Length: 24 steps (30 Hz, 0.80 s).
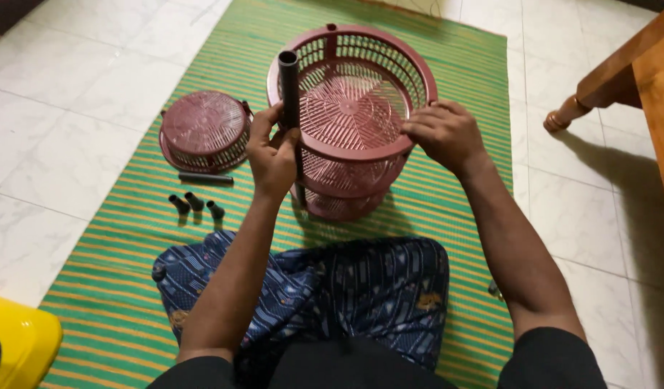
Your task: The person sits on a mat and assembles a maroon plastic basket by inserting black plastic rods into the basket's holes. The person repeatedly inserts and removes the rods, adjusting their placement within the basket structure.
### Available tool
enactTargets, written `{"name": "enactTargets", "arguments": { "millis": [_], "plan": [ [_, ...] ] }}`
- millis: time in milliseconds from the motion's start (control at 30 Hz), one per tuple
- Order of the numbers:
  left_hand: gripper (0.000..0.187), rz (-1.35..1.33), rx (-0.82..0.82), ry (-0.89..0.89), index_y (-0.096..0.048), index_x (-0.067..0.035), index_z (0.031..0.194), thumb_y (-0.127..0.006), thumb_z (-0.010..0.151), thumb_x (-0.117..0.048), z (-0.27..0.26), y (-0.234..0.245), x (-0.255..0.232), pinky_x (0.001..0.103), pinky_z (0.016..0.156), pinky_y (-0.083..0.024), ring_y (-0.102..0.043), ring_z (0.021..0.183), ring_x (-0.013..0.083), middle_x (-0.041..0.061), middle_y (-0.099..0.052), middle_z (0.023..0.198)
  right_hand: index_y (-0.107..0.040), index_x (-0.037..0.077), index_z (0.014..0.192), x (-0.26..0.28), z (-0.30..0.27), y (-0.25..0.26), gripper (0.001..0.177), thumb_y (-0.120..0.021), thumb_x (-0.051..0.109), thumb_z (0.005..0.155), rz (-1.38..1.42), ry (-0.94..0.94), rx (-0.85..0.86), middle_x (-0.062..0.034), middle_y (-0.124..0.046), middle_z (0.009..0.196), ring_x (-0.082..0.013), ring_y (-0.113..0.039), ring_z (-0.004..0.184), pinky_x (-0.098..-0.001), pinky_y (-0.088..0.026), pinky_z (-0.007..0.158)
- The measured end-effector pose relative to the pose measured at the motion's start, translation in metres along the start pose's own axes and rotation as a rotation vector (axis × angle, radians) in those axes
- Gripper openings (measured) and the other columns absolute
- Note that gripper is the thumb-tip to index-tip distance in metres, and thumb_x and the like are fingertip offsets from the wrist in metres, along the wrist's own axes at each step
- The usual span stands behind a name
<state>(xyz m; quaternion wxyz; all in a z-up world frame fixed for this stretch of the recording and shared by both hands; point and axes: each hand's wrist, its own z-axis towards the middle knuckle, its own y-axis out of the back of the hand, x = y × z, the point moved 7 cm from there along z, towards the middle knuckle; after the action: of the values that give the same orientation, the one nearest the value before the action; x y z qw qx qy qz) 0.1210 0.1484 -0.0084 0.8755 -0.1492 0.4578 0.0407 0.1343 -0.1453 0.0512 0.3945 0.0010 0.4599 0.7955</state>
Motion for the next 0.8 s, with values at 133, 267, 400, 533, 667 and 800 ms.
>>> {"name": "enactTargets", "arguments": {
  "millis": [133, 267, 400, 533, 667, 800],
  "plan": [
    [0.044, 0.102, 0.052, -0.08, -0.063, 0.001, 0.132, -0.065, 0.091, 0.017, -0.019, -0.011, -0.013, 0.032, 0.1, -0.056, -0.065, 0.112, 0.0198, 0.009, -0.06, 0.119, -0.077, 0.02, 0.103, -0.005, -0.007, -0.009, 0.008, -0.075, 0.017, 0.095, 0.046, -0.115, 0.04, 0.0031, -0.077, 0.114, -0.0151, -0.069, 0.118, -0.0371, -0.049, 0.108],
    [0.044, 0.165, 0.132, -0.056, -0.063, 0.001, 0.132, -0.067, 0.09, 0.013, -0.024, -0.023, -0.016, 0.031, 0.097, -0.058, -0.065, 0.113, 0.0211, 0.01, -0.059, 0.121, -0.073, 0.021, 0.12, -0.002, -0.006, -0.009, 0.046, -0.081, 0.022, 0.075, 0.031, -0.234, 0.237, 0.0005, -0.073, 0.126, -0.0204, -0.061, 0.13, -0.05, -0.037, 0.111],
    [0.042, 0.261, 0.123, -0.066, -0.064, 0.0, 0.128, -0.07, 0.088, 0.01, -0.014, -0.018, -0.018, 0.032, 0.094, -0.057, -0.066, 0.11, 0.0222, 0.011, -0.062, 0.12, -0.055, 0.015, 0.145, 0.027, 0.014, -0.001, 0.088, -0.088, 0.043, 0.067, 0.364, -0.324, 0.308, -0.0127, -0.059, 0.143, -0.0335, -0.046, 0.137, -0.0609, -0.026, 0.107],
    [0.041, 0.292, 0.095, -0.106, -0.065, -0.001, 0.127, -0.072, 0.087, 0.005, -0.02, -0.016, -0.016, 0.033, 0.094, -0.056, -0.067, 0.11, 0.0242, 0.012, -0.064, 0.12, -0.052, 0.015, 0.151, 0.068, 0.054, 0.002, 0.084, -0.082, 0.049, 0.08, 0.466, -0.349, 0.173, -0.0127, -0.065, 0.136, -0.0333, -0.058, 0.127, -0.0531, -0.039, 0.112],
    [0.032, 0.328, 0.111, -0.118, -0.068, -0.002, 0.12, -0.074, 0.088, -0.002, -0.01, -0.012, -0.009, 0.031, 0.089, -0.054, -0.068, 0.101, 0.0221, 0.01, -0.067, 0.108, -0.067, 0.026, 0.132, 0.092, 0.087, -0.027, 0.067, -0.077, 0.054, 0.073, 0.588, -0.622, 0.431, -0.0083, -0.076, 0.094, -0.0323, -0.073, 0.087, -0.0466, -0.056, 0.078],
    [0.026, 0.322, 0.331, -0.018, -0.073, -0.005, 0.109, -0.082, 0.085, -0.012, 0.018, -0.006, -0.004, 0.031, 0.086, -0.056, -0.071, 0.095, 0.018, 0.006, -0.073, 0.099, -0.074, 0.021, 0.104, 0.115, 0.092, -0.037, 0.049, -0.072, 0.063, 0.079, 0.438, -0.729, 0.61, -0.0078, -0.076, 0.087, -0.0318, -0.073, 0.081, -0.0484, -0.056, 0.072]
  ]
}}
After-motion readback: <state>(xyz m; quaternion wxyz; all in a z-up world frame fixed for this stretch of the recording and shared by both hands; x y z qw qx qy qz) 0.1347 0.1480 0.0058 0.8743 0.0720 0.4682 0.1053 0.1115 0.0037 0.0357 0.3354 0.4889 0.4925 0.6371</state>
